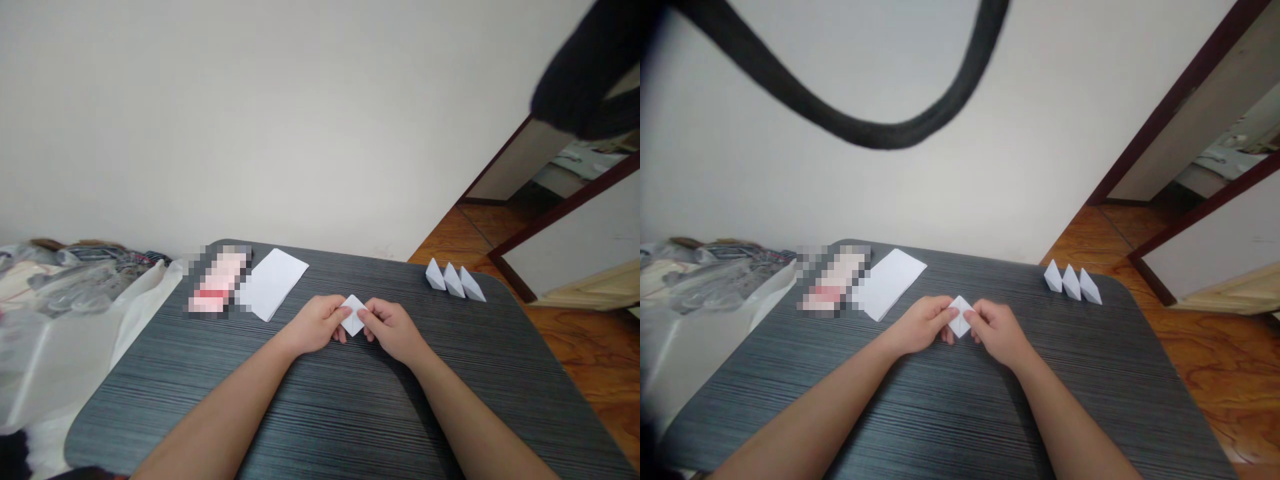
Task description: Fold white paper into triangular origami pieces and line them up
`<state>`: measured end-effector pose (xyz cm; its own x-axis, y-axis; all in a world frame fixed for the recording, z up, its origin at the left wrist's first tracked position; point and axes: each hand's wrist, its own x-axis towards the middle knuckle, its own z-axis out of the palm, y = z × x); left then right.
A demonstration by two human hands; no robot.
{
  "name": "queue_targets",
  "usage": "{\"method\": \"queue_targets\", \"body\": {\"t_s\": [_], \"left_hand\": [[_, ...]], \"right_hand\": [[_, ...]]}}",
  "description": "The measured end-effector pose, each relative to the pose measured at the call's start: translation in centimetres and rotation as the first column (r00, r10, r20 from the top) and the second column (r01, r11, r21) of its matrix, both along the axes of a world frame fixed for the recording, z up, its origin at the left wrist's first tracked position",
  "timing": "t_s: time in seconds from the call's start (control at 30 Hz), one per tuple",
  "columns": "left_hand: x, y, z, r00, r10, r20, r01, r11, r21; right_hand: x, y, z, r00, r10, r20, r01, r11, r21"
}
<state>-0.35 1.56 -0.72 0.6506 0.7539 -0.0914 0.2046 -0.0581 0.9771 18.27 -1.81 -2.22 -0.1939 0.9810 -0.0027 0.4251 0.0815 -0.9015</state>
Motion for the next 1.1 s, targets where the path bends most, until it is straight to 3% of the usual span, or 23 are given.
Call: {"method": "queue_targets", "body": {"t_s": [0.33, 0.73, 0.9, 1.1], "left_hand": [[-0.03, -0.09, -0.24, 0.999, 0.016, -0.043, -0.013, 0.997, 0.07], [-0.15, -0.17, 0.06, 0.997, 0.012, -0.072, -0.008, 0.999, 0.053], [-0.09, 0.06, -0.22, 0.998, 0.022, -0.059, -0.019, 0.999, 0.049], [-0.07, 0.24, -0.69, 0.999, 0.046, 0.008, -0.046, 0.998, -0.048]], "right_hand": [[-0.24, -0.15, 0.54, 0.999, 0.046, 0.024, -0.047, 0.998, 0.044], [-0.3, -0.16, 0.42, 0.995, 0.095, -0.003, -0.095, 0.995, 0.01], [-0.24, -0.1, 0.6, 0.997, 0.064, 0.034, -0.066, 0.996, 0.063], [0.1, 0.02, 0.22, 0.999, -0.031, 0.024, 0.029, 0.996, 0.088]]}}
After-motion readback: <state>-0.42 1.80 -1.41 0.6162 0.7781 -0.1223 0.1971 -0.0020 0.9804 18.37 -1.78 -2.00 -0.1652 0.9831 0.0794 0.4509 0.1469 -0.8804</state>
